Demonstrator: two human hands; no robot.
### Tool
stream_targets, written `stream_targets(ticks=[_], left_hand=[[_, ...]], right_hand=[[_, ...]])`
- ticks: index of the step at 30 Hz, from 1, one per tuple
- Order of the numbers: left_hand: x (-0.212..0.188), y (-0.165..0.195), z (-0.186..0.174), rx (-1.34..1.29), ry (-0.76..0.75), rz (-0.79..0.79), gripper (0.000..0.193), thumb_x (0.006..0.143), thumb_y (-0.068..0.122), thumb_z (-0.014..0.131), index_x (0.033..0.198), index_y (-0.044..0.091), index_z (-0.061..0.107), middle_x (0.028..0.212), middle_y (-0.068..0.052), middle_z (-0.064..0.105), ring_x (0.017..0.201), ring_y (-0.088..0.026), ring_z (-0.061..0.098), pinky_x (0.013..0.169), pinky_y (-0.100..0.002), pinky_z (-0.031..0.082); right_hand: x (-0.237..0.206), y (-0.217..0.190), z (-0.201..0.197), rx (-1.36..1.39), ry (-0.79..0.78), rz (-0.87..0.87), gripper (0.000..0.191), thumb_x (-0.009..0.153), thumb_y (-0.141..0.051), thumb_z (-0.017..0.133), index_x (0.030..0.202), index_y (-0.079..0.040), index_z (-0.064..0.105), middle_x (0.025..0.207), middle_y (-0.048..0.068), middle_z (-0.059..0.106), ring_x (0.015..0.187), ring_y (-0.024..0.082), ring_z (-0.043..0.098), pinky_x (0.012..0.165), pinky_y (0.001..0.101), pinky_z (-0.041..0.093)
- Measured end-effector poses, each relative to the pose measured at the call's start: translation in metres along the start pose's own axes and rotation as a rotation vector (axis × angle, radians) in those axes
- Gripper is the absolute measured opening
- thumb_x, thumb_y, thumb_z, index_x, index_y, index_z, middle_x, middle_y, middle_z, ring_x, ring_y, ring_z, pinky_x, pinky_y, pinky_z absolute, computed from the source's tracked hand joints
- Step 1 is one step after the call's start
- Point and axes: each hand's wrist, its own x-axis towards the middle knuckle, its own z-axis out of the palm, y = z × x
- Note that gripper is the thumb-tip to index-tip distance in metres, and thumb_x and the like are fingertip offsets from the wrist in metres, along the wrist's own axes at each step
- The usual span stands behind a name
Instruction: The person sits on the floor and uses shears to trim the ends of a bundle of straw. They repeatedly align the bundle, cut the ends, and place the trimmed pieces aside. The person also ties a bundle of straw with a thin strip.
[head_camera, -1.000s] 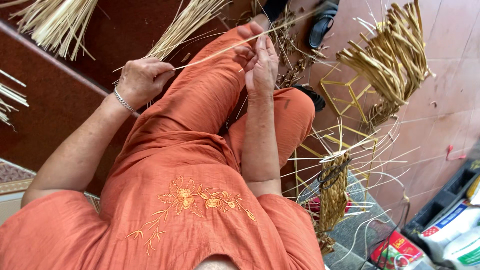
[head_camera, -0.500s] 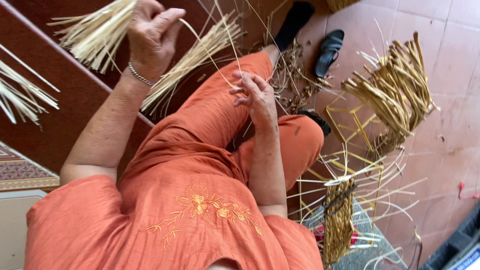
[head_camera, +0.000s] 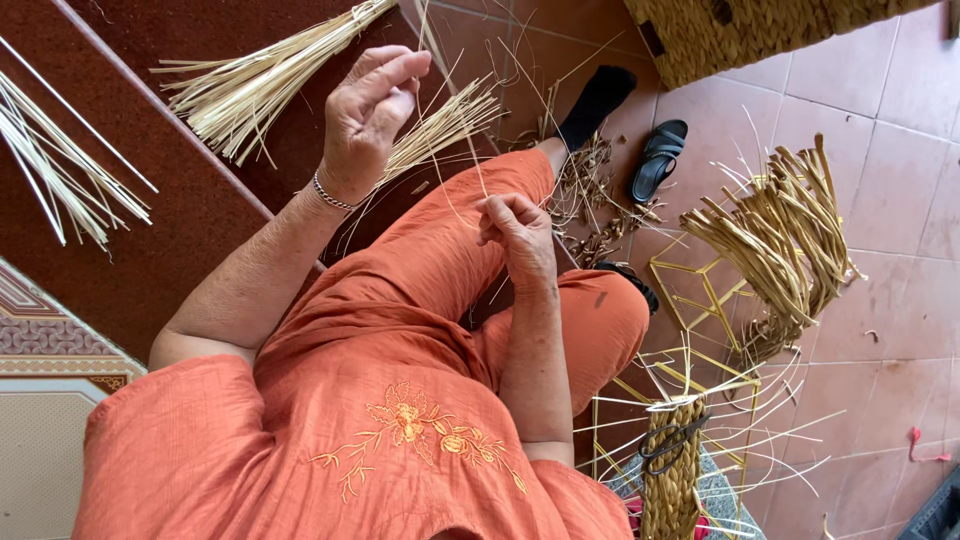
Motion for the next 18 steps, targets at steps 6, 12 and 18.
stream_targets(ticks=[6,12,18], left_hand=[[0.002,0.004,0.006,-0.247,0.126,-0.249,0.022,0.101,0.018,0.079,0.111,0.000,0.073,0.101,-0.005,0.073,0.085,-0.006,0.067,0.073,-0.020,0.058],[0.005,0.007,0.001,-0.371,0.137,-0.325,0.017,0.100,0.016,0.079,0.106,0.002,0.073,0.090,-0.004,0.074,0.071,-0.007,0.064,0.060,-0.021,0.054],[0.012,0.016,-0.015,-0.450,0.155,-0.274,0.028,0.100,0.014,0.078,0.121,0.006,0.063,0.091,-0.005,0.071,0.074,-0.008,0.068,0.058,-0.021,0.056]], right_hand=[[-0.007,-0.007,0.010,-0.144,-0.052,-0.100,0.012,0.098,-0.011,0.074,0.097,0.000,0.077,0.085,0.006,0.072,0.069,0.011,0.064,0.064,0.0264,0.057],[-0.013,-0.014,0.017,-0.143,-0.139,-0.113,0.015,0.102,-0.011,0.071,0.100,0.002,0.078,0.079,0.002,0.066,0.069,0.011,0.060,0.065,0.0270,0.056],[-0.020,-0.028,0.023,-0.093,-0.352,-0.064,0.017,0.098,-0.009,0.067,0.110,0.000,0.073,0.090,0.005,0.068,0.079,0.015,0.067,0.073,0.0276,0.057]])
